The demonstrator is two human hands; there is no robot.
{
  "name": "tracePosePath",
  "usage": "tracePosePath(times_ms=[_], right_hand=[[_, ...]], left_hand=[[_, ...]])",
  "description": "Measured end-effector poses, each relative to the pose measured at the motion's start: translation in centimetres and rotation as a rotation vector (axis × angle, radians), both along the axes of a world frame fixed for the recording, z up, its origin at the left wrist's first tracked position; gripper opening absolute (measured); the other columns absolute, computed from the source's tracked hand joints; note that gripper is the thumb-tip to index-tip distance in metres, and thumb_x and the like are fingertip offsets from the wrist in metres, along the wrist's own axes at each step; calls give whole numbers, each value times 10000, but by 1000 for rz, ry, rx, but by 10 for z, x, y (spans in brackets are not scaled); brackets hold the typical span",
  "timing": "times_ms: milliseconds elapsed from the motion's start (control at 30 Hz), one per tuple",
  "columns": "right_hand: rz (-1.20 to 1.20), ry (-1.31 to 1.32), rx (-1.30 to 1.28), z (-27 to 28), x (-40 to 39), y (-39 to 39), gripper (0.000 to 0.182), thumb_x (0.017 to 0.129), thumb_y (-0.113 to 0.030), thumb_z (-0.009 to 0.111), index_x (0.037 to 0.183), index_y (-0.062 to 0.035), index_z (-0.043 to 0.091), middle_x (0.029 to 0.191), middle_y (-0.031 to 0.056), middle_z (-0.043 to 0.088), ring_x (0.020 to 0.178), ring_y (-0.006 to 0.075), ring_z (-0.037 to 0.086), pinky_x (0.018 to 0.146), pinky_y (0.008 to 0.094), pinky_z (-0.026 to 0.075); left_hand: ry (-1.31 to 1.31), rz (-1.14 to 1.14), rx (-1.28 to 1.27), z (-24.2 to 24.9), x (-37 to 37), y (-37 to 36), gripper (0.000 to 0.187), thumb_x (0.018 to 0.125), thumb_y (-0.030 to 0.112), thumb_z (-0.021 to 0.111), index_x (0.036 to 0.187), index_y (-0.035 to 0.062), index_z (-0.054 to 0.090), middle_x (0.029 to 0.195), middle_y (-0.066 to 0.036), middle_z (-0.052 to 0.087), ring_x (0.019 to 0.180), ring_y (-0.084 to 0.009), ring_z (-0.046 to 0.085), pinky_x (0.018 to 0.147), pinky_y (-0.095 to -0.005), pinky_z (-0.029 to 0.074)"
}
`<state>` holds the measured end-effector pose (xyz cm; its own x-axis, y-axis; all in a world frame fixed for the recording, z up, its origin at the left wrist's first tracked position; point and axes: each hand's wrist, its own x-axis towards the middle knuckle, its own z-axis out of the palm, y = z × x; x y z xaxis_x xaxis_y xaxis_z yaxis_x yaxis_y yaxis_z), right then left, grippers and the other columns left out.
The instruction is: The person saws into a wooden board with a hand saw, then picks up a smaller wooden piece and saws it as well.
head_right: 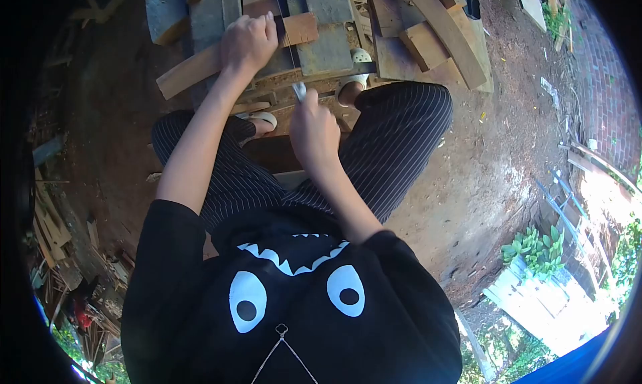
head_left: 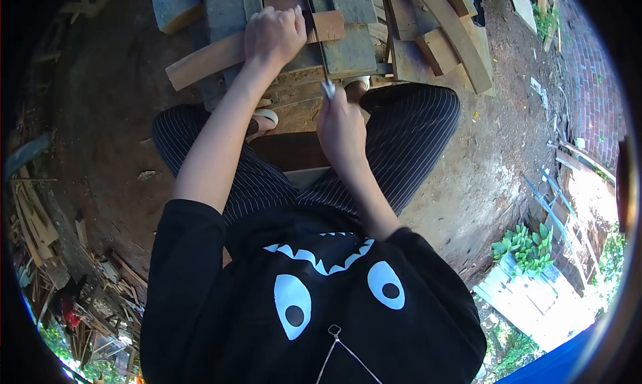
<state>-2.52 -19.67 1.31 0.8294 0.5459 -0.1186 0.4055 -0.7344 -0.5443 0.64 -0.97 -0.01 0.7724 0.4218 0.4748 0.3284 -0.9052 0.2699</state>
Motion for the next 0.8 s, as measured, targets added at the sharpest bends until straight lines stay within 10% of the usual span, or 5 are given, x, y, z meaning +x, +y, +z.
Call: tracePosePath(times_ms=[800], right_hand=[[5,32,14,-5,11,6,165,879,-144,513,934,0,457,609,242,586,588,430,606,506,510,492]], left_hand=[[33,63,-21,-1,0,-2,370,885,253,493,616,44,638,613,-187,599,599,-334,609,589,-447,508]])
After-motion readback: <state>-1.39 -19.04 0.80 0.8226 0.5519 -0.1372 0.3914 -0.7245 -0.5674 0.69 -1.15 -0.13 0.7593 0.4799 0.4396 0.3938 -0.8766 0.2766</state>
